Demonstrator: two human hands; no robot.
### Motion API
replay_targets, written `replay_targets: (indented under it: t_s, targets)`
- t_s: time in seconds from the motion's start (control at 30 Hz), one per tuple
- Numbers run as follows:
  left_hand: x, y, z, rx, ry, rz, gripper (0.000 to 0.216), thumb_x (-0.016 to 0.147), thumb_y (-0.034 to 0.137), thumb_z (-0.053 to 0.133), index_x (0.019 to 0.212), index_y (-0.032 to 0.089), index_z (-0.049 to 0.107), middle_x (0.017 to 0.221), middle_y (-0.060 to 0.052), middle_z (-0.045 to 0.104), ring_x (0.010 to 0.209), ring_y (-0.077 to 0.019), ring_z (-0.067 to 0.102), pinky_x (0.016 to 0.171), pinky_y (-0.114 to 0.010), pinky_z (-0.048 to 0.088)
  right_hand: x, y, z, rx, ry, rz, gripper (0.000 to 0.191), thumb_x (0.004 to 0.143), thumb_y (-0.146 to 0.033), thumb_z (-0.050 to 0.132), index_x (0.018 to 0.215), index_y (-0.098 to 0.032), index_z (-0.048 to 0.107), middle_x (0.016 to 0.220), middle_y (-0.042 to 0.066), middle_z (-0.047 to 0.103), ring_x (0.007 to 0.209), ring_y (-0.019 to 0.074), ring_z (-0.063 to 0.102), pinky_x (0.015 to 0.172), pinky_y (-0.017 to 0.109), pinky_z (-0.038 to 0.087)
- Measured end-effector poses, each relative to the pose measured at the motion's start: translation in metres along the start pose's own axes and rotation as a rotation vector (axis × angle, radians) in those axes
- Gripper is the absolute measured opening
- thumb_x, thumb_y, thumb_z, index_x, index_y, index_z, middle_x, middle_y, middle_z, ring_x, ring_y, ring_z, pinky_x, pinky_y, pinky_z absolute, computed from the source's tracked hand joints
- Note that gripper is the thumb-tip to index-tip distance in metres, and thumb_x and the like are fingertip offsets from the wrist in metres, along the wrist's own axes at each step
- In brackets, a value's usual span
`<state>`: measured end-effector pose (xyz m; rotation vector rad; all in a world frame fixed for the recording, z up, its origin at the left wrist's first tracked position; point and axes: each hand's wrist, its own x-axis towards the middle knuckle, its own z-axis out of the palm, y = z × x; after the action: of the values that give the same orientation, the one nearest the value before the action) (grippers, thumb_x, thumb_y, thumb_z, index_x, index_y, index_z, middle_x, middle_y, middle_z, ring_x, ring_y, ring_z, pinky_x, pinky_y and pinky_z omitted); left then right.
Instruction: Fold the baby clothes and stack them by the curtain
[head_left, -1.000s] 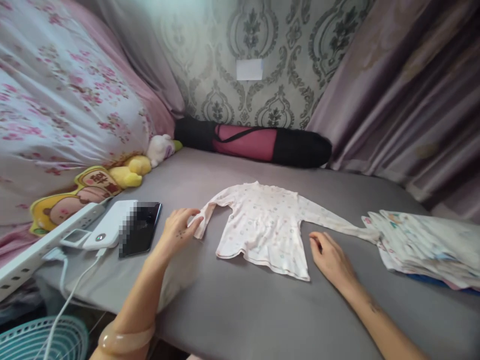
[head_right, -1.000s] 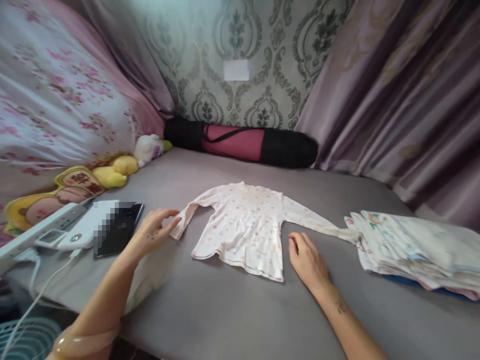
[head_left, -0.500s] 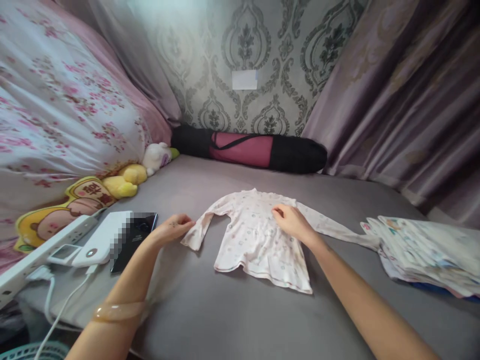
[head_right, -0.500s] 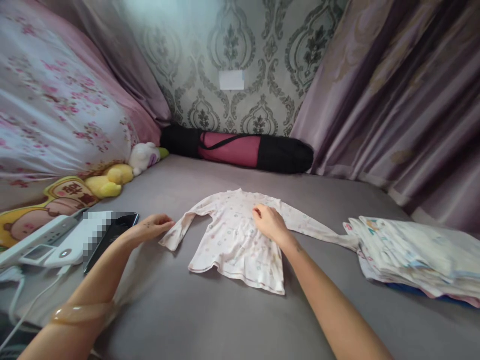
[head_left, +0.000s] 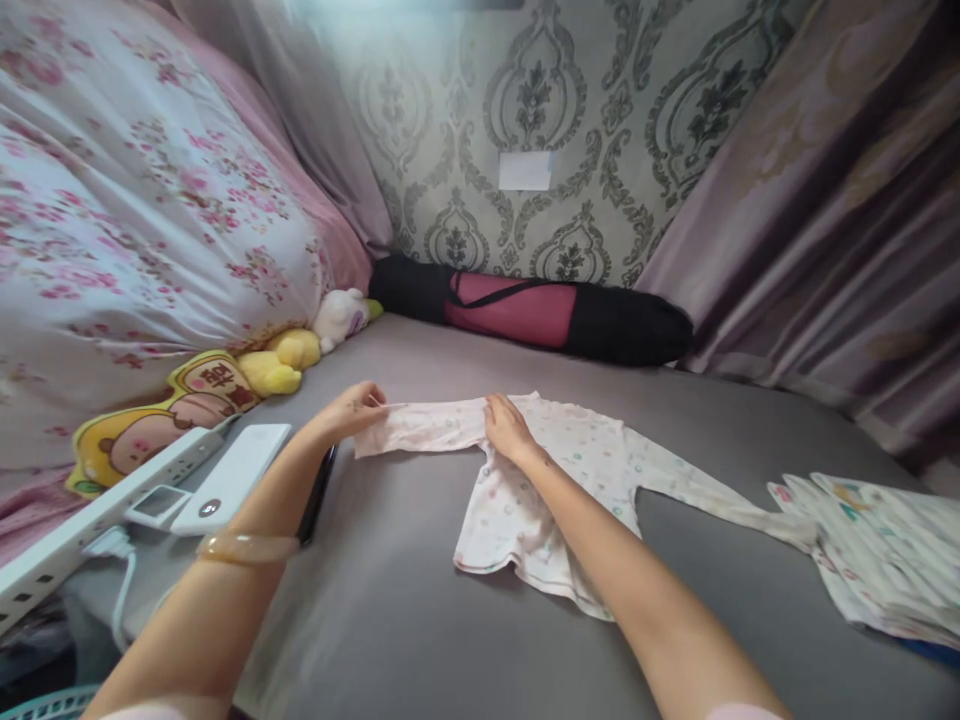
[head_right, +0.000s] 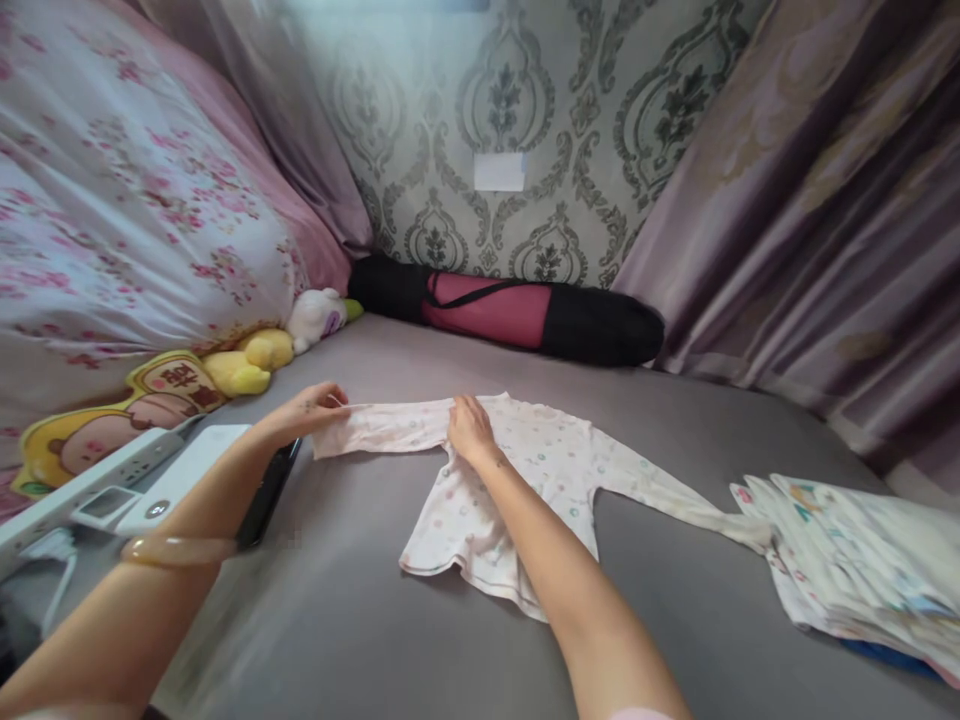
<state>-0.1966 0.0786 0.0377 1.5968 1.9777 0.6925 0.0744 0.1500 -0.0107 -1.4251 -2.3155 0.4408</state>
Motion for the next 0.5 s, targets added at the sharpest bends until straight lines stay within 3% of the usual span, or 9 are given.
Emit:
replay_targets:
  t_s: [0.1, 0.23, 0.37, 0.5]
  targets:
    - [0.017, -0.011, -0.003, 0.166, 0.028, 0.053, 0.018, 0.069, 0.034, 0.050, 0.079, 0.021, 0.057, 0.074, -0.002, 0.062, 0.072, -0.0194, 0.057, 0.063, -0.027, 0.042, -0.004, -0.004, 0.009, -0.059, -0.062, 0.035, 0.048, 0.100, -0.029, 0.029, 0.138, -0.006, 0.047, 0.148, 0.018, 0.041, 0.140, 0.0250, 0.031, 0.114, 0.038, 0.021]
    - [0.032, -0.028, 0.011, 0.390, 0.012, 0.088, 0.022, 0.078, 0.027, 0.041, 0.089, 0.021, 0.059, 0.078, -0.004, 0.063, 0.077, -0.0208, 0.059, 0.071, -0.028, 0.042, -0.008, -0.008, 0.018, -0.102, -0.114, 0.077, 0.062, 0.101, -0.044, 0.023, 0.149, -0.006, 0.030, 0.158, 0.017, 0.021, 0.147, 0.0279, 0.011, 0.117, 0.044, 0.007]
    - [0.036, -0.039, 0.024, 0.589, -0.024, 0.091, 0.029, 0.086, 0.025, 0.037, 0.106, 0.019, 0.057, 0.090, -0.009, 0.064, 0.086, -0.0236, 0.060, 0.075, -0.030, 0.044, -0.012, -0.011, 0.019, -0.128, -0.126, 0.086, 0.063, 0.099, -0.051, 0.023, 0.151, -0.015, 0.031, 0.160, 0.013, 0.019, 0.147, 0.0299, 0.010, 0.117, 0.046, 0.004]
    - [0.031, -0.024, 0.030, 0.723, -0.047, -0.032, 0.037, 0.088, 0.018, 0.036, 0.120, 0.014, 0.054, 0.109, -0.019, 0.060, 0.088, -0.0277, 0.063, 0.075, -0.036, 0.045, -0.012, -0.014, 0.020, -0.111, -0.109, 0.091, 0.063, 0.098, -0.051, 0.028, 0.150, -0.017, 0.033, 0.160, 0.013, 0.019, 0.147, 0.0306, 0.008, 0.117, 0.047, 0.002]
